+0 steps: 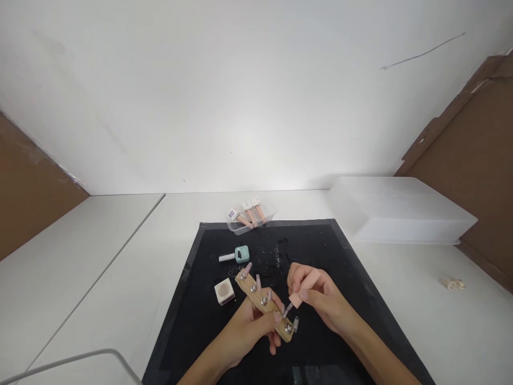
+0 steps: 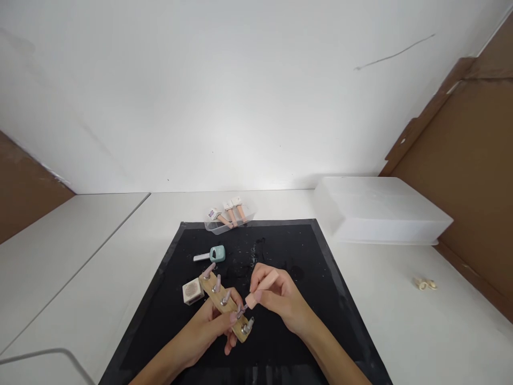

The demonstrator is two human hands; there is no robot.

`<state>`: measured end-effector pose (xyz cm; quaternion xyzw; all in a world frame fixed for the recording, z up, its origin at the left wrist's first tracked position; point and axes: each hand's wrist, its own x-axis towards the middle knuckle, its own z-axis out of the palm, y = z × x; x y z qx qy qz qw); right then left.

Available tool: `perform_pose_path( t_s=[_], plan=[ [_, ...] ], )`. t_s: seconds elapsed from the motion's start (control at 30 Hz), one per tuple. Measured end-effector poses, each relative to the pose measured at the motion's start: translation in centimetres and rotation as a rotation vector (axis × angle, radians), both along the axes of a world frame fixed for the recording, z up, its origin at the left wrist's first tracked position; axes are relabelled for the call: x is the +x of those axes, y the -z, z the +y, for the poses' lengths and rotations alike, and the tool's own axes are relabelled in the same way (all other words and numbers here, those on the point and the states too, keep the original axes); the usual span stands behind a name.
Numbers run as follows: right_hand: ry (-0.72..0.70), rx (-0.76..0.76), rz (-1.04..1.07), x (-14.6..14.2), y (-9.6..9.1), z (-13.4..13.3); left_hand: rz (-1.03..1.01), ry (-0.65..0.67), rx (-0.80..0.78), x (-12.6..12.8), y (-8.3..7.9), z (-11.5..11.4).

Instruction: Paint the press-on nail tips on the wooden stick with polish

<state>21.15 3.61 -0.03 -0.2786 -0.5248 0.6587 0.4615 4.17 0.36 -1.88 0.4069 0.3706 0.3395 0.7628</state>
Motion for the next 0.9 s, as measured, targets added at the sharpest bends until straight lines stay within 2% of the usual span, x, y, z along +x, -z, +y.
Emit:
perform_pose_path(
  t_s=[0.23, 0.3, 0.4, 0.6, 0.67, 0.8, 0.9],
  plan=[
    [0.179, 0.007, -0.007, 0.1, 0.2, 0.1, 0.018, -0.005, 0.019, 0.0, -0.3, -0.1],
    [0.155, 0.009, 0.016, 0.3, 0.0, 0.1, 0.04, -0.011, 0.031, 0.0, -0.3, 0.0],
    [0.044, 0.042, 0.003, 0.7, -0.1, 0.1, 0.078, -0.017, 0.055, -0.1, -0.3, 0.1],
    [-0.081, 0.166, -0.132, 0.9, -0.7, 0.1, 0.173, 0.007, 0.061, 0.1, 0.0, 0.0],
    [-0.064, 0.186, -0.169, 0.8, -0.8, 0.2, 0.196, 0.008, 0.058, 0.1, 0.1, -0.1],
    [0.065, 0.183, -0.163, 0.8, -0.4, 0.3, 0.203, 0.006, 0.067, 0.1, 0.3, -0.3],
    [0.041, 0.143, -0.119, 1.0, -0.1, 0.3, 0.221, 0.009, 0.067, 0.1, 0.3, -0.3]
  ],
)
